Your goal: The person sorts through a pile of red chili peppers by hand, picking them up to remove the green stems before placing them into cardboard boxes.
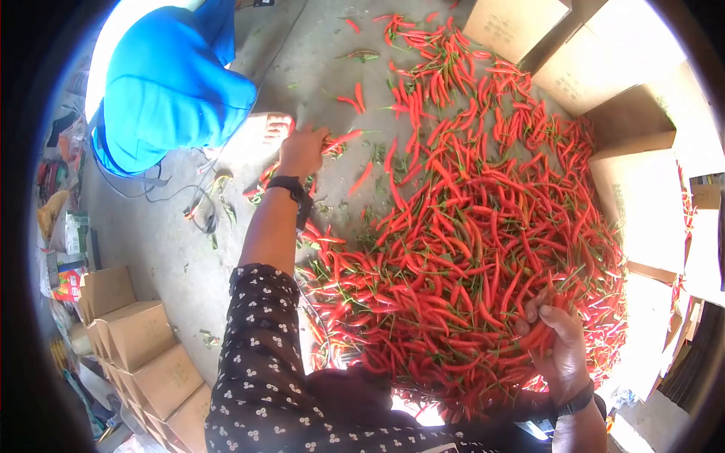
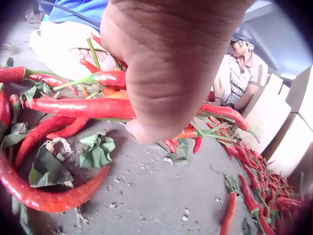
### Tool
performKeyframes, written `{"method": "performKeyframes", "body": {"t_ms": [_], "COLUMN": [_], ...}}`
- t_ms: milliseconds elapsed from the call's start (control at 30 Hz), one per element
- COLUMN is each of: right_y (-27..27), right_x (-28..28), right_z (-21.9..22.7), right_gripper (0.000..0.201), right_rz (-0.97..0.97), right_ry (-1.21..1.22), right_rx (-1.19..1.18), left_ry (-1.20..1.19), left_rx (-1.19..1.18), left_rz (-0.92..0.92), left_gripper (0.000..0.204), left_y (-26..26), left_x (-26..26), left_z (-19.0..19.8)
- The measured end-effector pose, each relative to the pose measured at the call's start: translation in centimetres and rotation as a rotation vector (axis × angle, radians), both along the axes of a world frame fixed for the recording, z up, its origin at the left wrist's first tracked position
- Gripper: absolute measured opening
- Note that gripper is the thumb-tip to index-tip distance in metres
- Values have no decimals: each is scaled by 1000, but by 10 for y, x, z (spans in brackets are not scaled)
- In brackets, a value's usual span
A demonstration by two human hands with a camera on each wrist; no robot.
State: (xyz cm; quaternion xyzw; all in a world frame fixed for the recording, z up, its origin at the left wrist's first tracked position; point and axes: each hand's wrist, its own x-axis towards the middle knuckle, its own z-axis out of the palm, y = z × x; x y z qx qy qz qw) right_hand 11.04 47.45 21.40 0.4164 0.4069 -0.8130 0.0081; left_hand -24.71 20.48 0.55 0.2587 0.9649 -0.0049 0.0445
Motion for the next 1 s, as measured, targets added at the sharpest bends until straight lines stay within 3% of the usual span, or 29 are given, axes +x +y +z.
{"method": "performKeyframes", "body": {"t_ms": [100,200,267,300,367,500,567,633,700,767,833,867,933,1000], "right_y": [0,0,0,-1,-3,-1,1,2,2,1,2,3,7,11], "right_x": [3,7,12,14,18,26,30,33,35,35,34,33,31,31], "right_z": [0,5,9,10,13,15,17,20,26,31,36,38,34,32], "right_gripper": [15,15,14,14,13,13,13,14,16,17,20,22,21,21], "right_rz": [17,39,51,47,34,56,64,61,38,42,-36,-37,-33,-32], "right_ry": [26,43,50,67,90,157,169,179,196,212,252,237,266,287], "right_rx": [-1,-2,-2,-7,-17,-16,-9,1,2,-12,47,46,51,49], "left_ry": [-19,-27,-554,-552,-1237,-1451,-1537,-1586,-1556,-1637,-1447,-1434,-1012,-1080], "left_rx": [29,207,784,778,1359,1392,1421,1246,1132,1089,898,907,905,769], "left_rz": [-8,39,256,248,246,119,161,-189,-169,-277,-729,-709,-727,-336], "left_gripper": [32,30,22,22,16,15,19,24,34,40,50,50,49,39], "left_y": [-4,1,8,13,35,78,100,118,145,168,180,173,167,132], "left_x": [5,9,8,15,42,90,113,128,159,199,223,220,203,154], "left_z": [4,7,8,15,42,83,101,112,126,143,154,153,144,133]}}
